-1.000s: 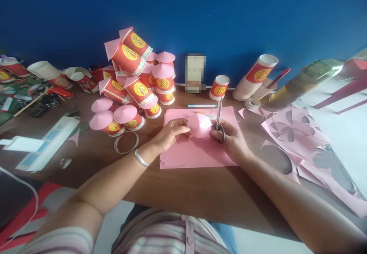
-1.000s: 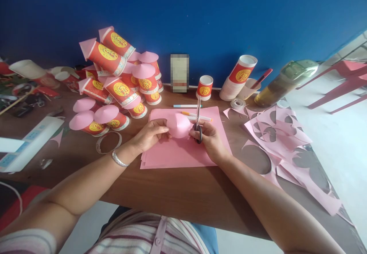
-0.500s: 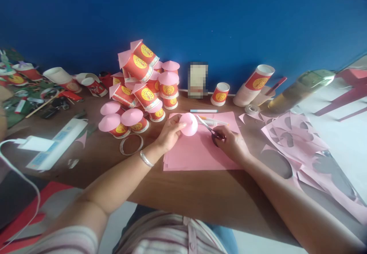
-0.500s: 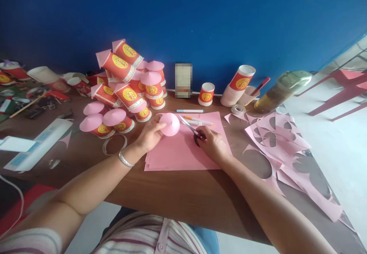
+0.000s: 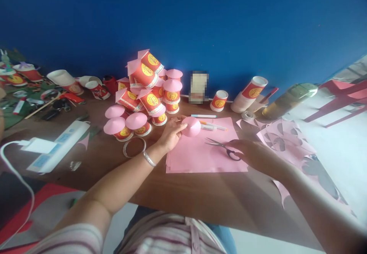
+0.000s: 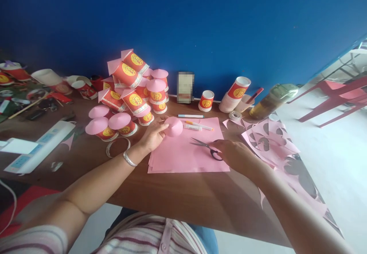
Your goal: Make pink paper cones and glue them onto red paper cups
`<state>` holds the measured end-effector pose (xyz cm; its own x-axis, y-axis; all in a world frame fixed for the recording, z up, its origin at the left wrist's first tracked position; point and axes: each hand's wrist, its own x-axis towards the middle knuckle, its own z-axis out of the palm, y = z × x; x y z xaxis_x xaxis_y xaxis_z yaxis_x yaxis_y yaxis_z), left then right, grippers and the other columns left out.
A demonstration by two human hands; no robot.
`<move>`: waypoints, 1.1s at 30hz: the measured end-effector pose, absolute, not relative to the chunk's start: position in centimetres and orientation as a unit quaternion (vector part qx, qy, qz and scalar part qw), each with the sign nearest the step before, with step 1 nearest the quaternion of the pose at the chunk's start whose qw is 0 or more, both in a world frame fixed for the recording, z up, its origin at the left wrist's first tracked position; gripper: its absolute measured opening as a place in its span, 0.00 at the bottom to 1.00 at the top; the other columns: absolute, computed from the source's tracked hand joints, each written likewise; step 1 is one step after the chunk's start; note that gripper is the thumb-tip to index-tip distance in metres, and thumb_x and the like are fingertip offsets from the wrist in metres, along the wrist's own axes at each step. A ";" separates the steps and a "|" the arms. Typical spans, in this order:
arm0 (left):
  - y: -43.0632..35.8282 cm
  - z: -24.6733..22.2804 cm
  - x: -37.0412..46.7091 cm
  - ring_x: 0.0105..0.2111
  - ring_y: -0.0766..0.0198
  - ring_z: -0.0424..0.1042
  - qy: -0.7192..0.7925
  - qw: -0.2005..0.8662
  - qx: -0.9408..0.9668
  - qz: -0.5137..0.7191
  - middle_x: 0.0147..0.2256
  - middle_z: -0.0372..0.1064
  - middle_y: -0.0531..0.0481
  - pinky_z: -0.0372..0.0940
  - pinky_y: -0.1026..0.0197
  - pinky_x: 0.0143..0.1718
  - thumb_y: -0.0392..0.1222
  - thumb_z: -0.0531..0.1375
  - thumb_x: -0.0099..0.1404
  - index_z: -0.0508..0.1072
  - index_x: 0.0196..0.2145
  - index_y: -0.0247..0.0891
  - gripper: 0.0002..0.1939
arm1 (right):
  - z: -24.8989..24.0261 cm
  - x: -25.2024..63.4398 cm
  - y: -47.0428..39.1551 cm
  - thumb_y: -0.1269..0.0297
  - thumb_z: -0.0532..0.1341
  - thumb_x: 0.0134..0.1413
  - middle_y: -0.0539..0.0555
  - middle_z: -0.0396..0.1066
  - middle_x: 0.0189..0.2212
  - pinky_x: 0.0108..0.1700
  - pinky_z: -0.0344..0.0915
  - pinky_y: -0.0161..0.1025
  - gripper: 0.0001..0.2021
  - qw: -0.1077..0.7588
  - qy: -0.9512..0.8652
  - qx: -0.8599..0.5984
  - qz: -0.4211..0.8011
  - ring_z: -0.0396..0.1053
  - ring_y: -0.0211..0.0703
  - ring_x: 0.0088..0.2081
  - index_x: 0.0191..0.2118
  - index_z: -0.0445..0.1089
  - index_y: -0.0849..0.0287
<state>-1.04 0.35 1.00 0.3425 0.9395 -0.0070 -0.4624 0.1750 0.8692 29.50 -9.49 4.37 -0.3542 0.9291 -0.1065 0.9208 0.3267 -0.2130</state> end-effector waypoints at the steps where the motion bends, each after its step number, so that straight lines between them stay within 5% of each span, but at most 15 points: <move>1: 0.4 1.0 -1.1 0.39 0.63 0.72 0.289 0.710 0.415 0.491 0.38 0.74 0.50 0.65 0.64 0.38 0.44 0.71 0.54 0.74 0.40 0.38 0.17 | 4.1 29.6 -9.5 0.69 0.59 0.60 0.55 0.81 0.45 0.41 0.73 0.45 0.17 0.020 -0.815 -0.569 0.108 0.79 0.53 0.43 0.50 0.79 0.48; 5: 0.2 1.3 -1.1 0.38 0.65 0.72 0.273 0.717 0.419 0.485 0.38 0.74 0.51 0.66 0.64 0.40 0.44 0.71 0.55 0.74 0.40 0.38 0.16 | 3.5 28.1 -8.7 0.66 0.64 0.57 0.61 0.79 0.31 0.35 0.69 0.45 0.07 0.117 -0.780 -0.610 0.073 0.76 0.56 0.38 0.30 0.80 0.55; 7: 0.0 1.6 -1.0 0.37 0.65 0.72 0.270 0.720 0.421 0.481 0.37 0.74 0.52 0.66 0.64 0.41 0.43 0.72 0.55 0.74 0.39 0.38 0.16 | 3.9 26.3 -7.9 0.57 0.64 0.59 0.58 0.79 0.39 0.37 0.70 0.45 0.09 0.237 -0.731 -0.626 0.134 0.75 0.51 0.38 0.40 0.80 0.53; 11: -0.4 1.9 -1.0 0.37 0.65 0.73 0.278 0.723 0.442 0.452 0.38 0.75 0.52 0.65 0.63 0.41 0.43 0.72 0.53 0.74 0.40 0.38 0.18 | 4.6 22.1 -5.8 0.47 0.69 0.52 0.57 0.78 0.45 0.45 0.71 0.44 0.19 0.407 -0.596 -0.570 0.393 0.75 0.49 0.44 0.44 0.78 0.56; 15: -0.1 1.8 -1.1 0.38 0.64 0.73 0.294 0.713 0.460 0.440 0.40 0.76 0.51 0.65 0.63 0.42 0.45 0.73 0.53 0.73 0.40 0.38 0.20 | 4.0 19.1 -3.8 0.48 0.73 0.44 0.55 0.78 0.38 0.43 0.68 0.42 0.21 0.420 -0.535 -0.494 0.542 0.73 0.46 0.40 0.40 0.78 0.59; 20: 0.4 1.4 -1.3 0.35 0.66 0.72 0.313 0.700 0.463 0.445 0.36 0.75 0.53 0.64 0.64 0.41 0.44 0.73 0.52 0.74 0.40 0.38 0.20 | 2.5 17.5 -2.7 0.49 0.74 0.43 0.50 0.73 0.26 0.38 0.65 0.40 0.19 0.419 -0.525 -0.472 0.571 0.69 0.43 0.33 0.31 0.76 0.60; 33: 1.2 0.4 -1.6 0.33 0.67 0.70 0.325 0.737 0.420 0.418 0.36 0.72 0.53 0.63 0.66 0.33 0.43 0.73 0.51 0.74 0.39 0.38 0.20 | 0.5 16.9 -3.6 0.52 0.73 0.46 0.53 0.79 0.36 0.52 0.68 0.47 0.17 0.476 -0.451 -0.406 0.636 0.74 0.49 0.42 0.39 0.80 0.57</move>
